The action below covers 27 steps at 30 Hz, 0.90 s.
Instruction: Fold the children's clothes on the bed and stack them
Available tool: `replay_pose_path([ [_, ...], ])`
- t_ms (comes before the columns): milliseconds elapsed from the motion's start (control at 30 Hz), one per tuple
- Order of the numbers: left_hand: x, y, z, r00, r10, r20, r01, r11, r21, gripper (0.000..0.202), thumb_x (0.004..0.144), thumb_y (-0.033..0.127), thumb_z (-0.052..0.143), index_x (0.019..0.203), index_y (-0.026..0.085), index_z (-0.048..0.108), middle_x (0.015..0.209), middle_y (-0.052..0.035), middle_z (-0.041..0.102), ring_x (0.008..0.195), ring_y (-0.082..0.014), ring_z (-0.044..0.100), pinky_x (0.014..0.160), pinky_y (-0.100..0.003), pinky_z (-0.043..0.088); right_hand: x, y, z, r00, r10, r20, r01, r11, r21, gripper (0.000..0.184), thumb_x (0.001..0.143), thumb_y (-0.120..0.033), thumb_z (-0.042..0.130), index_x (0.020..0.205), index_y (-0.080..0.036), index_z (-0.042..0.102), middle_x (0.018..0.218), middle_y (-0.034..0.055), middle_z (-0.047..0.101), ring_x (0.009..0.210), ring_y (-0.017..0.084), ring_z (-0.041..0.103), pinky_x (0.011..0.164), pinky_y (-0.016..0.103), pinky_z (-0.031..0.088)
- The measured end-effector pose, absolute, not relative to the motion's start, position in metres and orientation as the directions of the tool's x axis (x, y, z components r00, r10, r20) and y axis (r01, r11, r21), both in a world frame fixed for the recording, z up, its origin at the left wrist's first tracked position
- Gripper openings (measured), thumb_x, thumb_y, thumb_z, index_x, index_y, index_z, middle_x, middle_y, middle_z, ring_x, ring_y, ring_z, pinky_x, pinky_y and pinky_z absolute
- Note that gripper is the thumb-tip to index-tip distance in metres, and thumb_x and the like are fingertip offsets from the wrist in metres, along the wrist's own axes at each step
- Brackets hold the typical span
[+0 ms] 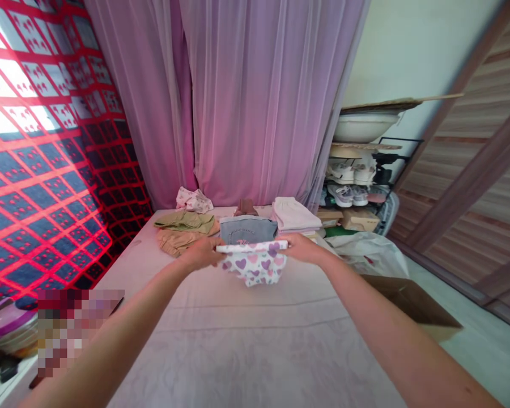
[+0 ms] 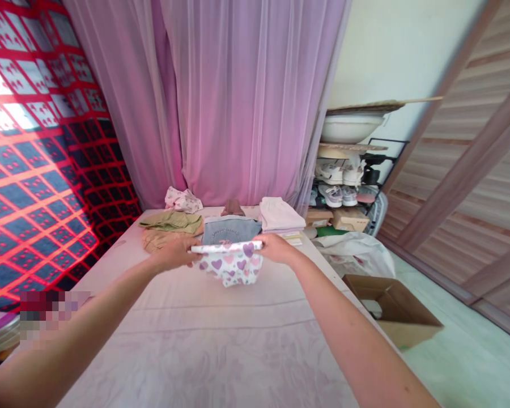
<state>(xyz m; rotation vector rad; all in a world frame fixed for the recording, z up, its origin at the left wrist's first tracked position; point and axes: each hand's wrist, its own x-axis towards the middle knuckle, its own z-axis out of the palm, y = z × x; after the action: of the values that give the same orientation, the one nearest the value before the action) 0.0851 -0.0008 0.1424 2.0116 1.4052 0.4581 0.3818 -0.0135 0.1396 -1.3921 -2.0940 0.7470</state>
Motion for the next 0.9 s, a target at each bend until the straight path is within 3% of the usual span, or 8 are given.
replay_pose_path([
  [100, 0.101, 0.038, 0.194, 0.136, 0.959, 0.250, 0.846, -0.244, 0.474, 0.016, 0.074, 0.023, 0.059, 0.088, 0.023, 0.067, 0.064, 0.0030, 0.064, 0.067, -0.0157, 0.062, 0.064, -0.022, 0.042, 0.379, 0.028, 0.178, -0.169, 0.889, 0.426, 0.745, 0.399, -0.535, 0.018, 0.073, -0.021, 0.061, 0.087, -0.020, 0.072, 0.079, -0.0014, 0.071, 0.079, 0.017, 0.063, 0.072, 0.024, 0.046],
  [167, 0.111, 0.058, 0.211, 0.060, 0.909, 0.413, 0.822, -0.279, 0.496, 0.023, 0.079, 0.022, 0.054, 0.099, 0.024, 0.065, 0.074, 0.0025, 0.068, 0.076, -0.0163, 0.064, 0.071, -0.022, 0.043, 0.376, 0.049, 0.192, -0.098, 0.780, 0.618, 0.776, 0.449, -0.442, 0.027, 0.075, -0.016, 0.057, 0.098, -0.022, 0.071, 0.095, 0.0008, 0.072, 0.092, 0.018, 0.063, 0.083, 0.027, 0.045],
  [233, 0.118, 0.072, 0.206, 0.057, 0.871, 0.487, 0.787, -0.340, 0.515, 0.027, 0.082, 0.021, 0.050, 0.106, 0.025, 0.063, 0.090, 0.0009, 0.071, 0.087, -0.0174, 0.064, 0.078, -0.024, 0.044, 0.375, 0.064, 0.186, -0.092, 0.702, 0.706, 0.801, 0.473, -0.366, 0.036, 0.073, -0.009, 0.054, 0.104, -0.021, 0.069, 0.108, 0.0030, 0.070, 0.104, 0.019, 0.060, 0.094, 0.031, 0.043],
  [367, 0.126, 0.079, 0.138, 0.140, 0.914, 0.381, 0.786, -0.337, 0.519, 0.032, 0.082, 0.013, 0.045, 0.107, 0.022, 0.062, 0.108, -0.0054, 0.069, 0.103, -0.0213, 0.062, 0.090, -0.029, 0.044, 0.374, 0.073, 0.120, -0.149, 0.802, 0.579, 0.874, 0.381, -0.303, 0.053, 0.064, 0.005, 0.047, 0.106, -0.019, 0.069, 0.122, 0.0056, 0.065, 0.116, 0.018, 0.055, 0.103, 0.034, 0.039],
  [467, 0.128, 0.072, 0.079, 0.191, 0.929, 0.318, 0.786, -0.338, 0.517, 0.029, 0.078, 0.008, 0.046, 0.097, 0.020, 0.065, 0.106, -0.0075, 0.070, 0.100, -0.0229, 0.063, 0.089, -0.031, 0.046, 0.372, 0.065, 0.063, -0.165, 0.838, 0.519, 0.883, 0.361, -0.302, 0.049, 0.064, 0.007, 0.046, 0.094, -0.022, 0.072, 0.110, 0.0047, 0.070, 0.106, 0.018, 0.061, 0.097, 0.033, 0.045],
  [533, 0.128, 0.066, 0.055, 0.232, 0.926, 0.299, 0.778, -0.361, 0.514, 0.031, 0.076, 0.006, 0.045, 0.094, 0.022, 0.064, 0.111, -0.0058, 0.068, 0.103, -0.0218, 0.062, 0.090, -0.031, 0.046, 0.369, 0.058, 0.040, -0.148, 0.853, 0.500, 0.895, 0.331, -0.300, 0.050, 0.067, 0.006, 0.045, 0.098, -0.022, 0.071, 0.112, 0.0066, 0.069, 0.106, 0.019, 0.060, 0.095, 0.033, 0.046],
  [767, 0.127, 0.069, 0.063, 0.327, 0.920, 0.218, 0.829, -0.389, 0.400, 0.040, 0.076, 0.016, 0.048, 0.115, 0.022, 0.056, 0.114, -0.0067, 0.063, 0.104, -0.0237, 0.060, 0.089, -0.033, 0.044, 0.365, 0.053, 0.048, -0.125, 0.913, 0.388, 0.944, 0.229, -0.235, 0.058, 0.073, 0.004, 0.041, 0.119, -0.026, 0.062, 0.123, 0.0063, 0.063, 0.102, 0.021, 0.062, 0.087, 0.031, 0.049],
  [900, 0.127, 0.079, 0.080, 0.399, 0.895, 0.199, 0.816, -0.445, 0.369, 0.022, 0.081, 0.018, 0.047, 0.097, 0.025, 0.062, 0.102, -0.0039, 0.066, 0.100, -0.0215, 0.060, 0.088, -0.030, 0.045, 0.362, 0.061, 0.064, -0.087, 0.929, 0.360, 0.927, 0.207, -0.312, 0.052, 0.072, 0.002, 0.043, 0.112, -0.025, 0.065, 0.119, 0.0055, 0.065, 0.095, 0.019, 0.064, 0.081, 0.029, 0.048],
])
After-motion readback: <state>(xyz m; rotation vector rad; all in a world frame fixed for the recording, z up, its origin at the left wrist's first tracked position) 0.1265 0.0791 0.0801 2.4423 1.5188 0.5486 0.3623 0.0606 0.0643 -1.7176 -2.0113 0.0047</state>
